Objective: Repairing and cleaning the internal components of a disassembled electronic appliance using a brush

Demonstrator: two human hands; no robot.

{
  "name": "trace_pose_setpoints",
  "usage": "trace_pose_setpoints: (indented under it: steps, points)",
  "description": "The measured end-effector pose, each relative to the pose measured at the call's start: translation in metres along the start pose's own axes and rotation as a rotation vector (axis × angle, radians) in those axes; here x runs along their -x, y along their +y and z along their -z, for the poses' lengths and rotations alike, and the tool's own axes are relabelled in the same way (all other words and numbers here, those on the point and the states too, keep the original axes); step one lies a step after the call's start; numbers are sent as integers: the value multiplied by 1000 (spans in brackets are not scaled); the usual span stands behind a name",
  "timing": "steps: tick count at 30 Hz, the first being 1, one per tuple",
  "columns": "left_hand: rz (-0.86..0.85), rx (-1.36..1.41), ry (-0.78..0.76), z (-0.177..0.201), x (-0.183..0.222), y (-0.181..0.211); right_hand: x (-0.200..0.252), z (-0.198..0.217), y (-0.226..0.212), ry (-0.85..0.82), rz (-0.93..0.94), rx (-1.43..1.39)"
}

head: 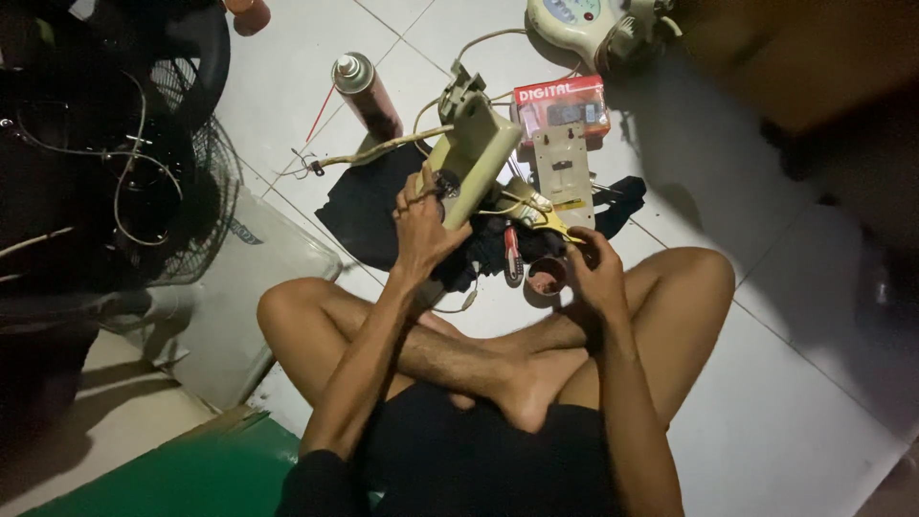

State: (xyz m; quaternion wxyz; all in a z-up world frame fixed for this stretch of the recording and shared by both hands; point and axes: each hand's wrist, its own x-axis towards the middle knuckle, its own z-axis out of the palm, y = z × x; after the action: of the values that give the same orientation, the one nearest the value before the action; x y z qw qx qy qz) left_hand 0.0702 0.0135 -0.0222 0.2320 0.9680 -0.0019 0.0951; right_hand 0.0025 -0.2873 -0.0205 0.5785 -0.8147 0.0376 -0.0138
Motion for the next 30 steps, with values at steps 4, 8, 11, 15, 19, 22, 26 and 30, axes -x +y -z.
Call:
trace_pose_setpoints:
  steps: [4,8,11,15,19,22,26,30]
  points:
    - [10,-28,10,-13,4,-12,-4,1,7,15,-33,94]
    - [57,-62,3,-9,10,-11,-14,-4,52,103,-7,501]
    - [109,-8,-38,-1,11,-7,-14,-6,57,47,-105,673]
    - [183,161,-138,-21,21,-20,-21,-6,88,-29,-163,773]
    - [153,369,-122,-10,34,3,-15,3,49,-42,-191,522]
    - [155,608,-199,-18,48,17,-16,6,55,72,-311,109]
    - [310,1031,-361,-29,56,35,-12,15,65,162,-117,66]
    - [445,1304,-502,-48,56,31,-13,6,41,293,-141,-187]
